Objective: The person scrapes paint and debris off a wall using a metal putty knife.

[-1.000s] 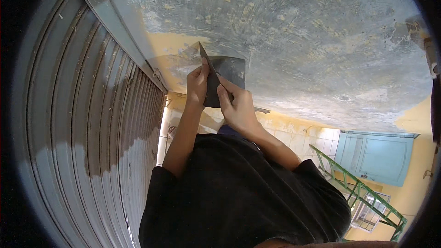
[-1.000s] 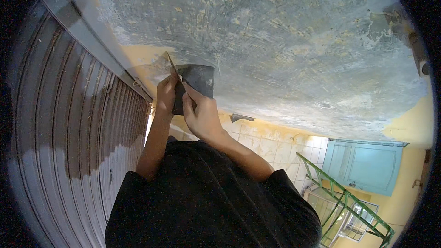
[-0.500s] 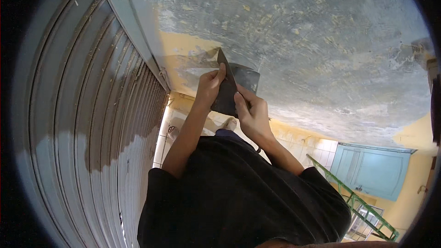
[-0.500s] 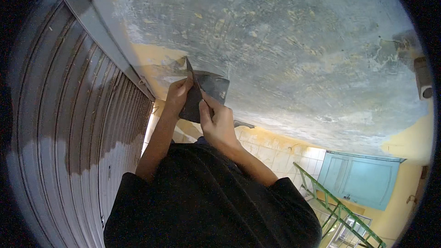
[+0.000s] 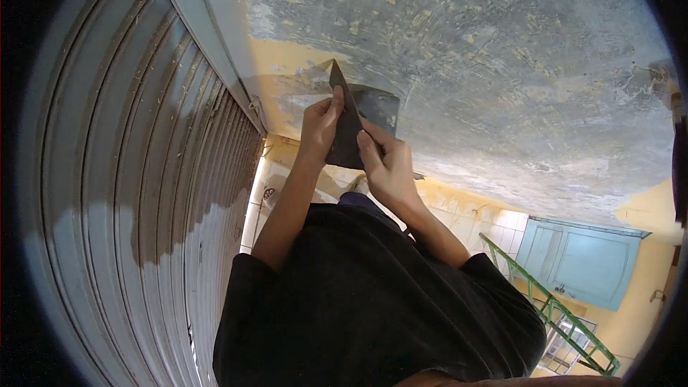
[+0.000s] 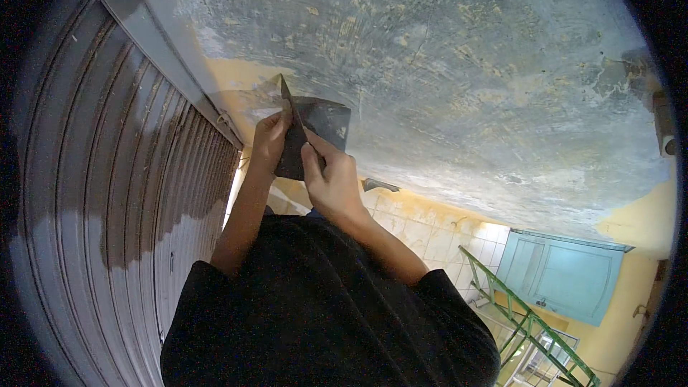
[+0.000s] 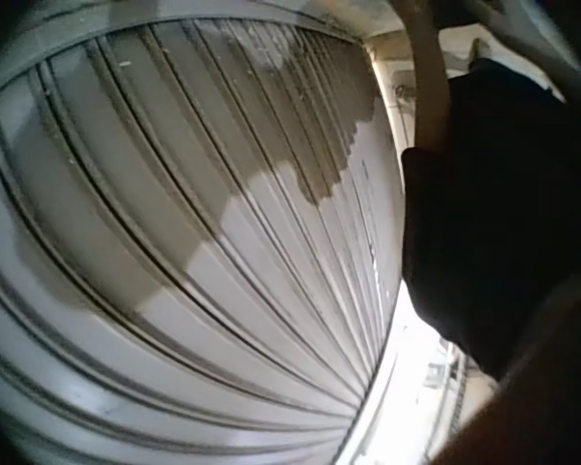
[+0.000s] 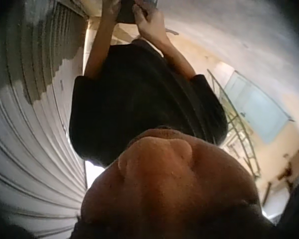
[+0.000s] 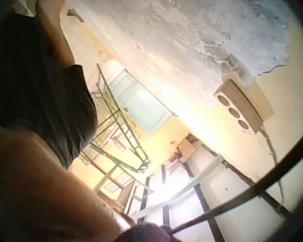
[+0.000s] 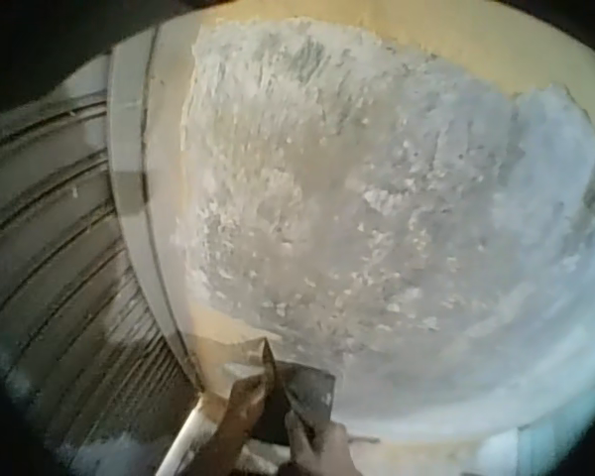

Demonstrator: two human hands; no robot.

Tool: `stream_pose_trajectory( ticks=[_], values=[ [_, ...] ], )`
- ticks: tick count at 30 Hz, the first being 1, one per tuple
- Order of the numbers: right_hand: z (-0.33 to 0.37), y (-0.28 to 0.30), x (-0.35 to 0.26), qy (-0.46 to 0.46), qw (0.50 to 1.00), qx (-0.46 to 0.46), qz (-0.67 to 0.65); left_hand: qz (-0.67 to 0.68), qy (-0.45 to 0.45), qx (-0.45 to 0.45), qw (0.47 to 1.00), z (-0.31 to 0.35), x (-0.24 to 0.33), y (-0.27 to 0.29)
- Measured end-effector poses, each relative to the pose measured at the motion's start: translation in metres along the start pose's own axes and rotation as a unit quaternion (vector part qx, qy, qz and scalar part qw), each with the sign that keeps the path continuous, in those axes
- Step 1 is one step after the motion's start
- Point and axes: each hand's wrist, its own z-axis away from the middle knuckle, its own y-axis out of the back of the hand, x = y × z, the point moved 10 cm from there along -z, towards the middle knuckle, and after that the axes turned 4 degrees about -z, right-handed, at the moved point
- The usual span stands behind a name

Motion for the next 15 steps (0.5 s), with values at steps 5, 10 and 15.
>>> stream_pose_trajectory(
  ticks=[5,10,15],
  values=[
    [0.008,0.015,0.014,-0.055,0.995,0.014,-0.087,-0.034,-0.053,-0.011,0.998,-0.023,-0.026,0.000],
    [0.002,0.004,0.001,-0.018,1.000,0.008,-0.013,-0.014,-0.003,0.025,1.000,0.002,0.001,-0.001],
    [0.008,0.017,0.014,-0.066,0.997,0.000,-0.036,-0.105,-0.026,0.002,0.994,-0.005,-0.003,-0.007]
  ],
)
